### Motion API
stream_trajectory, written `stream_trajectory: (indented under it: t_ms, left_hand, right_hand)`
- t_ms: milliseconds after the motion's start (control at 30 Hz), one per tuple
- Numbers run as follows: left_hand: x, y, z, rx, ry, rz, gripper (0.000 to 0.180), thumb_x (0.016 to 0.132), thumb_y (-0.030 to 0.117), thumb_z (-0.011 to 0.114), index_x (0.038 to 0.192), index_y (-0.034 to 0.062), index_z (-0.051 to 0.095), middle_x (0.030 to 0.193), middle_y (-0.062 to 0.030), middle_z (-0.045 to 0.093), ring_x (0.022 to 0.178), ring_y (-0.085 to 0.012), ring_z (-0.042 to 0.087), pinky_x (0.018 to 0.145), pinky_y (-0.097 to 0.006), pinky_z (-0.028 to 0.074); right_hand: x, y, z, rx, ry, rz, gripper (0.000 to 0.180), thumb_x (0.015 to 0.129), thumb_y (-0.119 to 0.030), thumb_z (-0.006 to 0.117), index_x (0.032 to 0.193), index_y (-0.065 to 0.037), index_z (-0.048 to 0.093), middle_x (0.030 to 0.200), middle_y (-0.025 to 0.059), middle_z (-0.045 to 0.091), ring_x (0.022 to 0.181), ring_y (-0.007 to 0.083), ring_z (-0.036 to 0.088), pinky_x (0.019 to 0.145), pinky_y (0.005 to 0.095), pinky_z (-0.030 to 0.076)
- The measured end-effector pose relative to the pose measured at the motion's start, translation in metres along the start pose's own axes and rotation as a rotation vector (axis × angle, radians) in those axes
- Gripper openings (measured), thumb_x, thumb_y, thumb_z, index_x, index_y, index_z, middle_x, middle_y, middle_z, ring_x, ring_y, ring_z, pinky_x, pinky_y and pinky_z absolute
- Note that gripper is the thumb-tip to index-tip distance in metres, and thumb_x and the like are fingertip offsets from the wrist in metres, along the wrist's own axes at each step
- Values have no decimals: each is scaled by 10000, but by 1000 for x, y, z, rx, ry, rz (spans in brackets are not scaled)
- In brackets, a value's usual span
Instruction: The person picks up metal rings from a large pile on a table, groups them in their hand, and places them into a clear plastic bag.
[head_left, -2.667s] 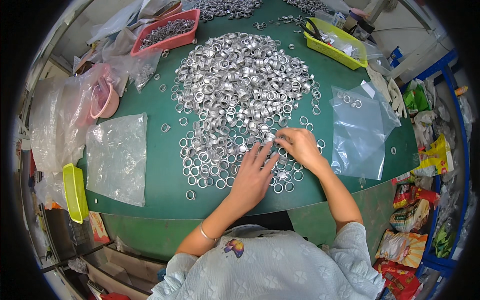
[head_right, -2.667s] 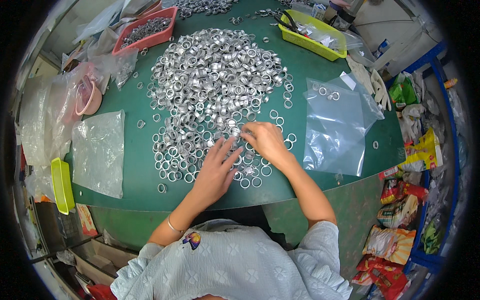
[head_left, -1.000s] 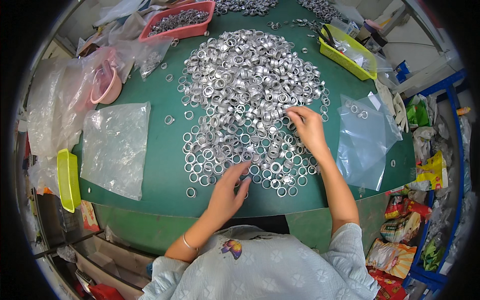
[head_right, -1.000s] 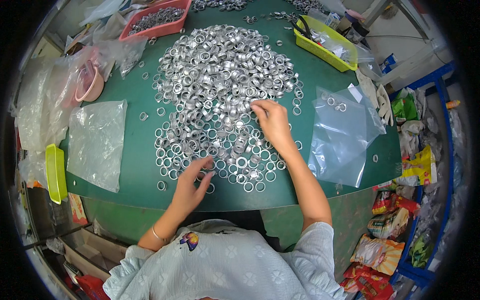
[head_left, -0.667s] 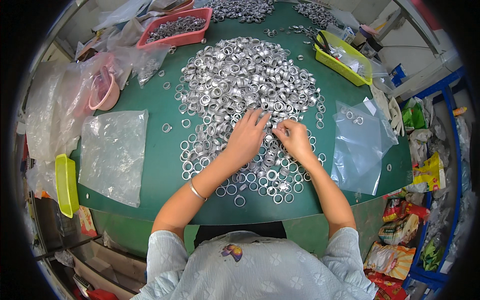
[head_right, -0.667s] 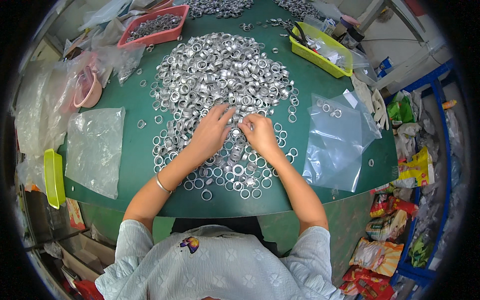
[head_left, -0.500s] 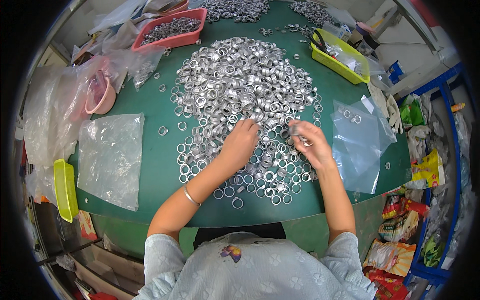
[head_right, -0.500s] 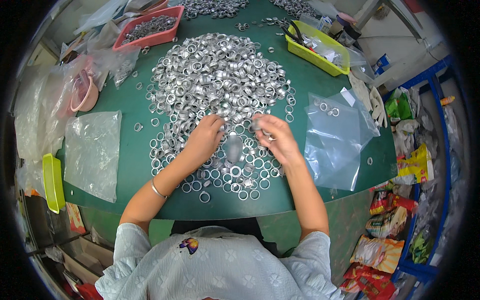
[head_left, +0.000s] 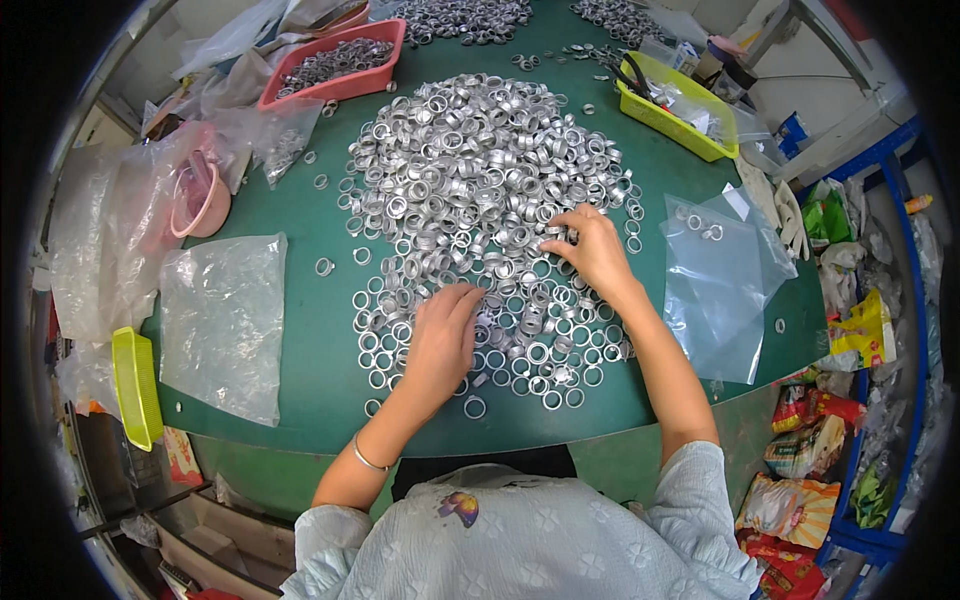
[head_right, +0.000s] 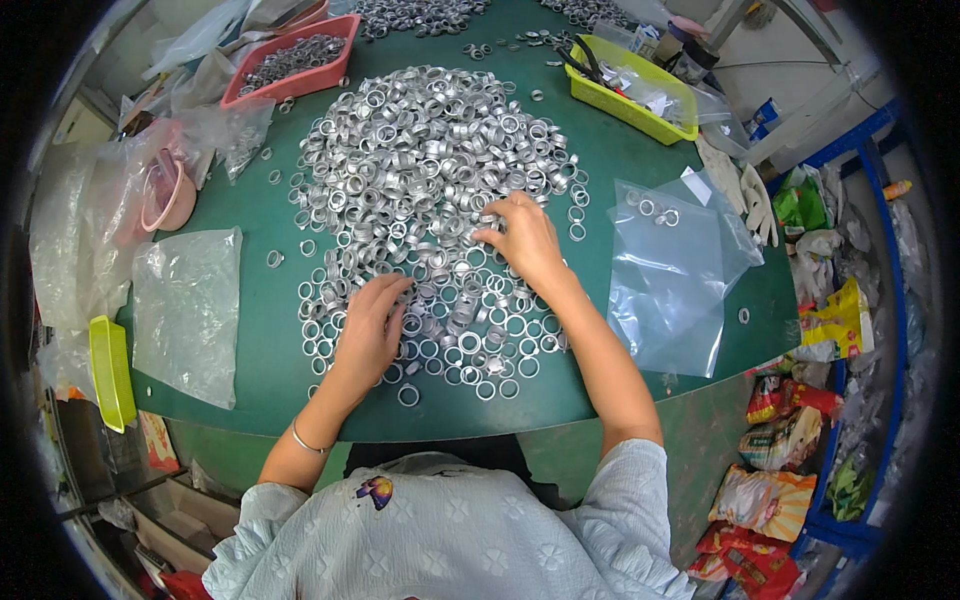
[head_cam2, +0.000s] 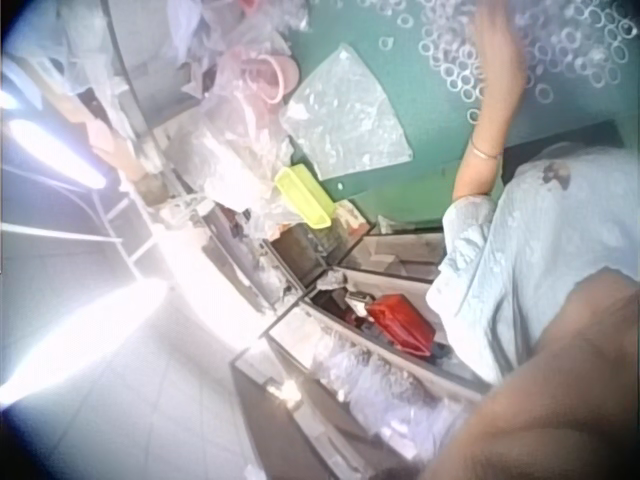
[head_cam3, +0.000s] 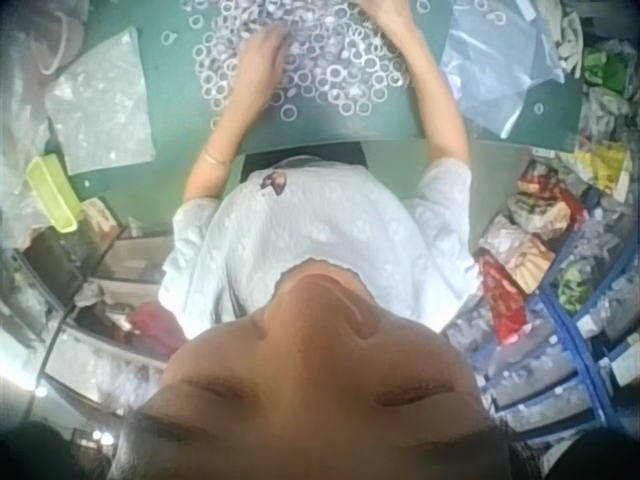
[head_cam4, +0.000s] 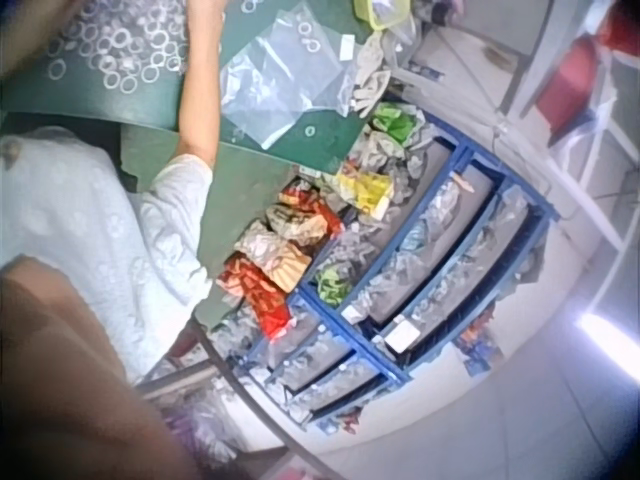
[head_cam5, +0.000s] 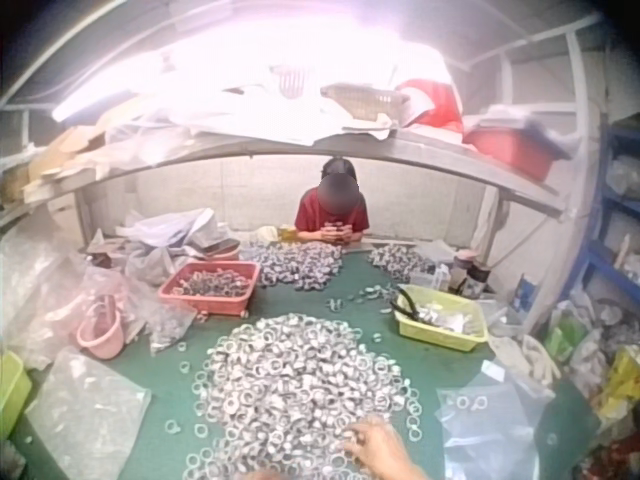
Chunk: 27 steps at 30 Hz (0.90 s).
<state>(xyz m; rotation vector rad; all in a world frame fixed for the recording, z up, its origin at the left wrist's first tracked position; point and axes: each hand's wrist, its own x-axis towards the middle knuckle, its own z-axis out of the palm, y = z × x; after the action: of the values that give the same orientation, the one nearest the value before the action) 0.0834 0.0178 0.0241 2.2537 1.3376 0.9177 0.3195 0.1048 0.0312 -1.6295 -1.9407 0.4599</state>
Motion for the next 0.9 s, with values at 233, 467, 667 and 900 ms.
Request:
stream_trajectory:
  t_ms: [233,467,667,900]
  left_hand:
    - [-16,25,-9,-163,54,-58,375,780,-23,636,1145,25,569,1211,-153,524,1140,-349,499,953,-418,390]
    - [-29,43,-5,-267,9,-105,387,776,-57,632,1146,47,596,1197,-140,558,1130,-331,537,952,-374,423]
    - [-35,53,-6,-374,-7,-134,379,775,-57,633,1139,41,601,1180,-136,575,1100,-318,559,938,-368,435]
    - [-37,57,-4,-424,-83,-141,396,788,-62,620,1171,33,586,1197,-127,577,1102,-293,570,936,-355,442]
  right_hand:
    - [-14,20,-22,1011,-198,571,177,845,-186,709,809,-28,638,709,23,564,600,87,498,463,236,361]
    - [-61,22,-19,1256,-173,568,218,920,-268,619,849,-64,586,620,14,524,491,62,438,394,182,296]
    - [-75,17,-26,609,60,253,223,851,-211,689,819,-24,571,648,84,596,547,195,551,484,321,416]
    - [-72,19,-35,538,51,178,212,875,-195,648,934,3,600,804,126,626,563,218,562,481,316,418]
